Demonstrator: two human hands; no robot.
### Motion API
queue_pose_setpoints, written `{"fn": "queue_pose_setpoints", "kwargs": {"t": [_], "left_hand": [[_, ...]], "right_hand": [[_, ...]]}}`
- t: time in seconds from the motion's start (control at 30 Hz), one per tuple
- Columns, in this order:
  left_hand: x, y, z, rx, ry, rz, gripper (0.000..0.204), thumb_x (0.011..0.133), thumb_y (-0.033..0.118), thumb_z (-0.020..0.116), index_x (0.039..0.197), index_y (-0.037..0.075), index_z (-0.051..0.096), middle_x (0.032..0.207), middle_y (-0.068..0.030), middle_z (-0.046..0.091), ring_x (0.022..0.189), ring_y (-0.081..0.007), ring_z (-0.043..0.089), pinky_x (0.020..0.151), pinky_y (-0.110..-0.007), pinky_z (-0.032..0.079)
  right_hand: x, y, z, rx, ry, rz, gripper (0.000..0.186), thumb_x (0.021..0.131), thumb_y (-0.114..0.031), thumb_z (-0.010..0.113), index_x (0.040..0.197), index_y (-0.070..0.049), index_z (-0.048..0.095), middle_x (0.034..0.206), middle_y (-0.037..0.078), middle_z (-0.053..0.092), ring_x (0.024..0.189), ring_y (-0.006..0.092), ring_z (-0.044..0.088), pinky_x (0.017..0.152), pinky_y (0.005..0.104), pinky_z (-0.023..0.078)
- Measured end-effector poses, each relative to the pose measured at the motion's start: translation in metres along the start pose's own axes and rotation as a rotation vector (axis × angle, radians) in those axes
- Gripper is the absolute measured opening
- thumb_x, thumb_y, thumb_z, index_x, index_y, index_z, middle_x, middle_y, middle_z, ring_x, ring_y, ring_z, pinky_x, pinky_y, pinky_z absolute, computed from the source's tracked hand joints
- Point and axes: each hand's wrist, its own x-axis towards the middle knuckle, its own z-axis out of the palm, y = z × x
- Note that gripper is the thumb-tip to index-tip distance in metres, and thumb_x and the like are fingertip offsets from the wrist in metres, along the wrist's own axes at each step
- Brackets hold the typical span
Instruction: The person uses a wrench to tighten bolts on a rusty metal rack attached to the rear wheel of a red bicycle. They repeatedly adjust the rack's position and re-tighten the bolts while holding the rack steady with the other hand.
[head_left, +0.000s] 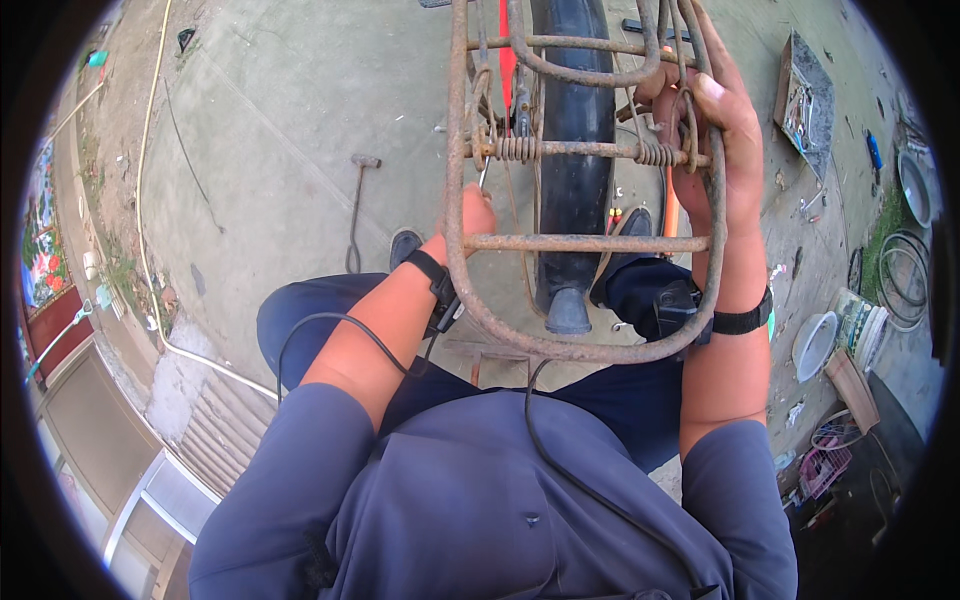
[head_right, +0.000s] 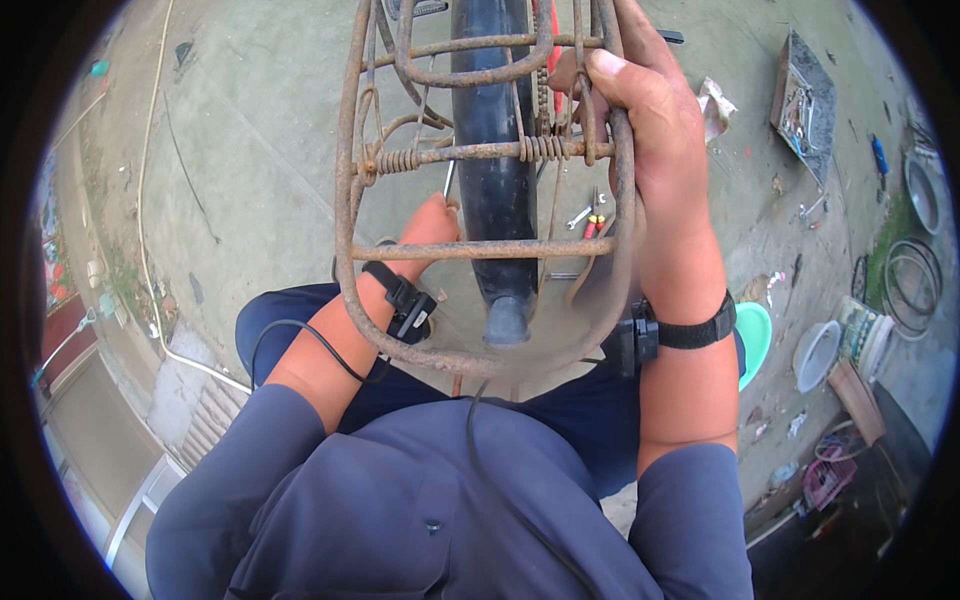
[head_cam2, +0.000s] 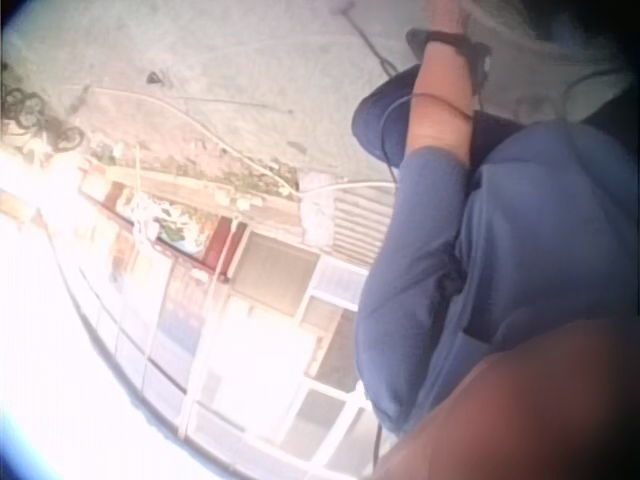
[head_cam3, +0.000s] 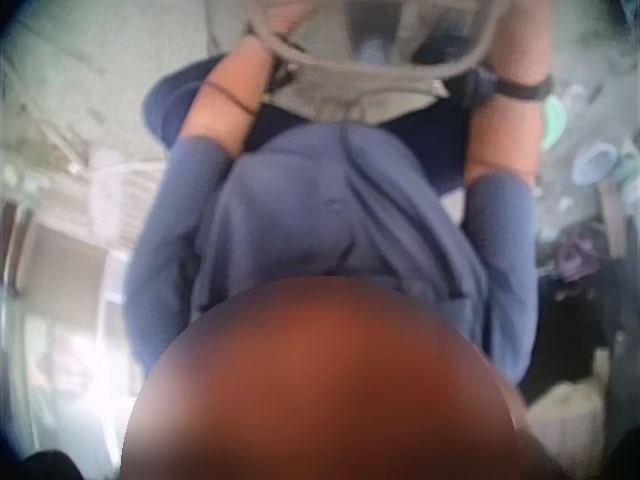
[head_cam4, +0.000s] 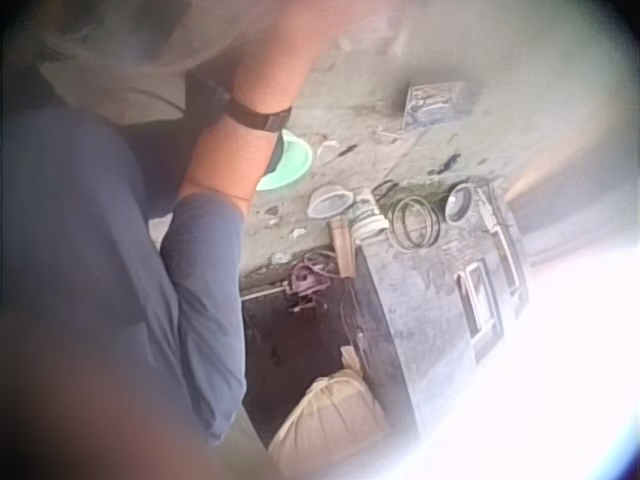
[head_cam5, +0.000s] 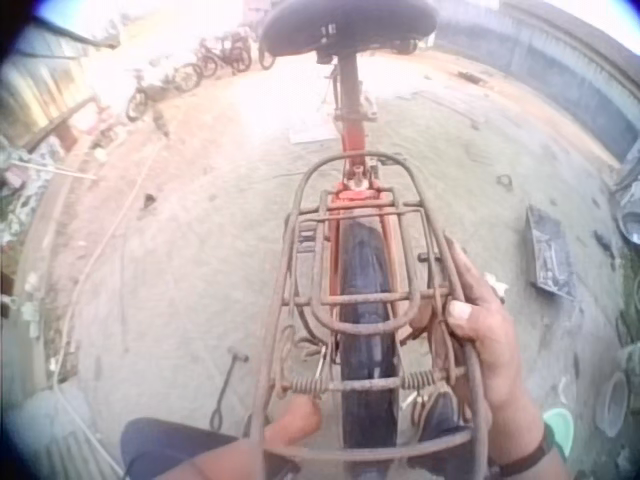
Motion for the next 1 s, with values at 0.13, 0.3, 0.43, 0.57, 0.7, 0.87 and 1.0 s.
{"fn": "queue_pose_setpoints", "kwargs": {"t": [0.13, 0.3, 0.43, 0.57, 0.7, 0.87, 1.0], "left_hand": [[-0.024, -0.006, -0.033, -0.219, -0.121, -0.102, 0.019, 0.081, 0.01, 0.069, 0.097, 0.0, 0.066, 0.082, -0.02, 0.07, 0.082, -0.0395, 0.069, 0.073, -0.049, 0.053], [-0.025, 0.014, -0.059, -0.342, -0.015, 0.051, 0.011, 0.074, 0.01, 0.071, 0.081, 0.002, 0.068, 0.081, -0.0186, 0.07, 0.077, -0.0403, 0.067, 0.068, -0.047, 0.052], [-0.011, 0.035, -0.08, -0.195, -0.059, 0.102, 0.012, 0.076, 0.009, 0.068, 0.083, -0.001, 0.067, 0.076, -0.0191, 0.068, 0.074, -0.0402, 0.066, 0.066, -0.045, 0.052], [-0.005, 0.05, -0.096, -0.261, -0.172, 0.079, 0.015, 0.079, 0.009, 0.063, 0.087, -0.004, 0.067, 0.069, -0.0187, 0.067, 0.068, -0.0354, 0.069, 0.061, -0.044, 0.053], [-0.002, 0.07, -0.113, -0.391, -0.267, -0.063, 0.014, 0.079, 0.004, 0.062, 0.088, -0.005, 0.066, 0.068, -0.0174, 0.068, 0.062, -0.0272, 0.07, 0.054, -0.041, 0.052], [0.0, 0.097, -0.139, -0.231, -0.284, -0.035, 0.017, 0.083, 0.005, 0.058, 0.096, -0.003, 0.065, 0.076, -0.0156, 0.069, 0.06, -0.0188, 0.067, 0.051, -0.036, 0.05], [0.004, 0.102, -0.141, -0.203, -0.357, -0.068, 0.02, 0.086, 0.007, 0.057, 0.103, -0.002, 0.064, 0.082, -0.0175, 0.07, 0.067, -0.0248, 0.068, 0.058, -0.04, 0.052]], "right_hand": [[-0.003, -0.006, 0.007, 0.029, 0.082, -0.008, 0.09, 0.079, -0.034, 0.062, 0.152, 0.009, 0.032, 0.092, 0.01, 0.065, 0.076, 0.0146, 0.061, 0.069, 0.0246, 0.05], [-0.006, -0.018, 0.006, -0.051, 0.001, 0.024, 0.088, 0.079, -0.037, 0.06, 0.151, 0.008, 0.035, 0.086, 0.007, 0.066, 0.069, 0.0104, 0.057, 0.059, 0.0198, 0.044], [-0.004, -0.014, 0.003, -0.058, 0.02, 0.027, 0.088, 0.079, -0.037, 0.06, 0.151, 0.008, 0.036, 0.085, 0.007, 0.065, 0.066, 0.0097, 0.056, 0.057, 0.0188, 0.042], [-0.001, -0.008, 0.004, -0.136, 0.079, -0.024, 0.09, 0.078, -0.038, 0.061, 0.151, 0.008, 0.036, 0.084, 0.007, 0.065, 0.065, 0.0091, 0.054, 0.055, 0.0187, 0.041], [-0.005, -0.011, 0.002, -0.174, 0.059, 0.007, 0.091, 0.078, -0.039, 0.062, 0.15, 0.009, 0.036, 0.084, 0.007, 0.065, 0.064, 0.0087, 0.054, 0.055, 0.0185, 0.039], [-0.002, -0.009, 0.0, -0.155, 0.064, -0.034, 0.092, 0.079, -0.041, 0.062, 0.15, 0.01, 0.035, 0.084, 0.007, 0.065, 0.063, 0.0082, 0.053, 0.053, 0.0177, 0.037], [-0.003, -0.009, 0.001, -0.042, -0.001, 0.0, 0.091, 0.079, -0.039, 0.062, 0.15, 0.011, 0.034, 0.088, 0.009, 0.065, 0.067, 0.0092, 0.055, 0.056, 0.0183, 0.04]]}}
